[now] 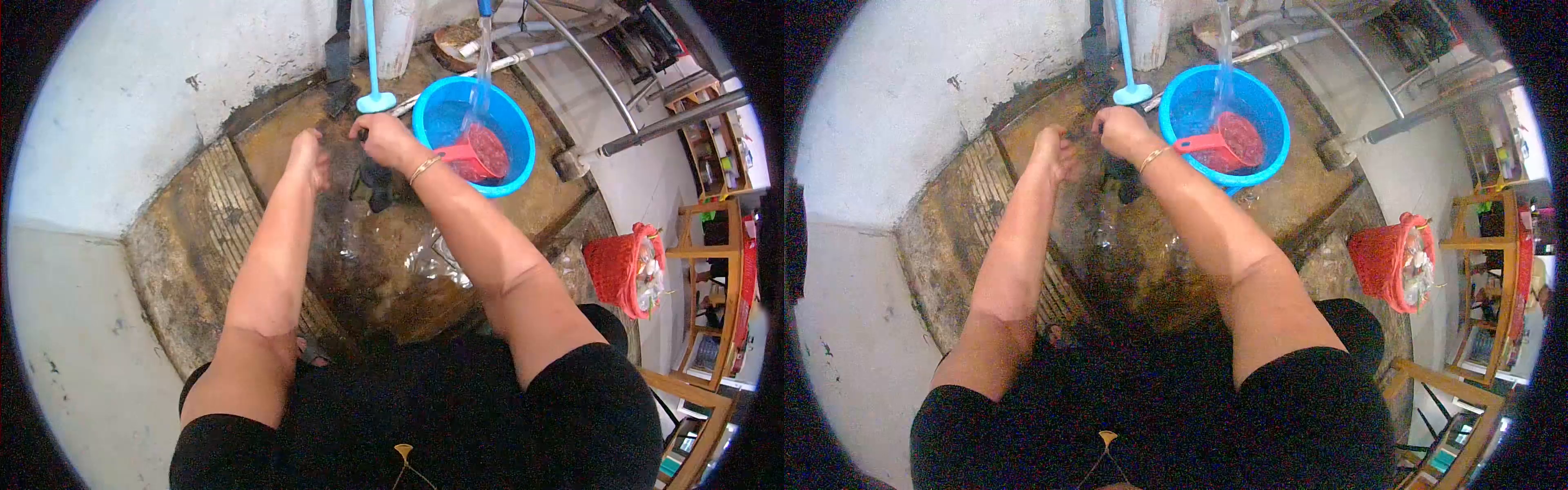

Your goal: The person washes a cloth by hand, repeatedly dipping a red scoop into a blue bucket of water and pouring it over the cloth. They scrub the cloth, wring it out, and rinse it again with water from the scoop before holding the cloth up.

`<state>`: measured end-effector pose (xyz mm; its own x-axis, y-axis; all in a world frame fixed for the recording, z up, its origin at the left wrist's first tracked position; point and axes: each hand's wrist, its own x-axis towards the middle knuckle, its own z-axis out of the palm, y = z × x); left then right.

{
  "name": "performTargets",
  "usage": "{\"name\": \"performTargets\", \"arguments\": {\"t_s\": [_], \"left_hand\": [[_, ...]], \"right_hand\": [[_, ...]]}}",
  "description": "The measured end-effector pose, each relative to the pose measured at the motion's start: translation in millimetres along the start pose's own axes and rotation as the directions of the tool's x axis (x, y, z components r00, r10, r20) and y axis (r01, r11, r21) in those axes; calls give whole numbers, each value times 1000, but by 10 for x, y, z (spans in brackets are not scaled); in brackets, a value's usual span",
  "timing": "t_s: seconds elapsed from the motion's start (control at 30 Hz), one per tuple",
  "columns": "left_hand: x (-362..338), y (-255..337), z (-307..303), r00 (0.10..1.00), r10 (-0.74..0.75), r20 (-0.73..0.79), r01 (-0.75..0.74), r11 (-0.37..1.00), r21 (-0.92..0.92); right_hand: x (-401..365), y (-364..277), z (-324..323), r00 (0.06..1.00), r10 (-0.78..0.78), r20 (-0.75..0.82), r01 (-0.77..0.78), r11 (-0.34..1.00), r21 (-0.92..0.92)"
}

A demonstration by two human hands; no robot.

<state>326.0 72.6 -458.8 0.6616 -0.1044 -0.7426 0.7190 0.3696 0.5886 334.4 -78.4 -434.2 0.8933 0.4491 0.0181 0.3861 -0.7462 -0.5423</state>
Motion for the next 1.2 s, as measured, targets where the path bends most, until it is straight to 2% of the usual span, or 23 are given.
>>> {"name": "performTargets", "arguments": {"t_s": [0.07, 0.13, 0.17, 0.23, 0.3, 0.33, 0.37, 0.4, 0.43, 0.47, 0.5, 0.53, 0.67, 0.73, 0.77, 0.8, 0.87, 0.93, 1.0, 1.07, 1.1, 1.13, 1.2], "left_hand": [[-48, -67, -1, 967, -239, -90, 237, 971, -35], [281, -520, -152, 886, -68, 459, 239, 915, -326], [568, -660, -297, 886, -67, 459, 239, 914, -327], [1046, -843, -539, 683, -210, 699, 541, 788, -292], [1143, -841, -616, 401, -274, 874, 777, 608, -166], [1193, -891, -603, 403, -275, 873, 777, 607, -168], [1066, -918, -425, 718, -295, 630, 558, 785, -268], [867, -924, -165, 928, -207, 308, 290, 922, -255], [630, -889, 83, 999, -24, -37, 19, 991, -133], [113, -686, 365, 993, -14, -115, -10, 979, -205], [249, -688, 268, 1000, 21, -9, -22, 960, -279], [428, -757, 148, 994, 52, 96, -15, 935, -355], [1228, -1067, -202, 929, 296, 224, -251, 945, -210], [1384, -1178, -318, 850, 416, 324, -407, 908, -99], [965, -1016, -120, 928, 282, 243, -250, 956, -154], [512, -843, 89, 979, 135, 152, -95, 965, -246], [123, -677, 220, 998, -14, 57, 33, 931, -363], [403, -688, 53, 958, 164, -233, -249, 880, -405], [192, -505, 18, 949, 101, -298, -206, 916, -343], [823, -643, -471, 988, -81, 134, 101, 983, -156], [1152, -793, -623, 898, -138, 419, 259, 934, -247], [1083, -895, -625, 898, -149, 414, 266, 933, -243], [774, -994, -318, 942, 313, 123, -294, 944, -148]], "right_hand": [[-119, -175, 137, 993, 25, -118, -11, 993, 118], [-245, -325, 481, 956, 14, -293, 72, 957, 282], [-368, -583, 546, 921, 96, -377, 43, 938, 344], [-707, -894, 580, 824, -58, -563, 296, 892, 342], [-845, -1011, 580, 772, -151, -617, 334, 923, 192], [-804, -897, 606, 745, -223, -629, 352, 932, 87], [-625, -636, 694, 863, 3, -506, 178, 934, 309], [-401, -325, 757, 920, 213, -328, -27, 872, 489], [-250, -69, 721, 874, 236, -425, -124, 954, 274], [-179, -53, 549, 821, 226, -525, -234, 971, 53], [-202, -131, 520, 879, 79, -470, -156, 979, -128], [-300, -230, 542, 875, 109, -471, -62, 992, 114], [-655, -764, 469, 939, -28, -342, 54, 996, 68], [-558, -504, 405, 949, 94, -302, -86, 995, 40], [-364, -156, 600, 855, 450, -258, -411, 891, 190], [-319, -83, 594, 855, 450, -258, -412, 891, 189], [-294, -18, 579, 854, 518, 47, -496, 785, 372], [-432, -224, 748, 906, 422, -39, -395, 873, 287], [-795, -602, 685, 913, 182, -365, -61, 945, 320], [-974, -946, 618, 950, 104, -295, -60, 986, 153], [-986, -947, 616, 940, 36, -339, 17, 988, 154], [-936, -839, 656, 941, 45, -335, 10, 987, 162], [-592, -372, 677, 920, 148, -363, -144, 989, 39]]}}
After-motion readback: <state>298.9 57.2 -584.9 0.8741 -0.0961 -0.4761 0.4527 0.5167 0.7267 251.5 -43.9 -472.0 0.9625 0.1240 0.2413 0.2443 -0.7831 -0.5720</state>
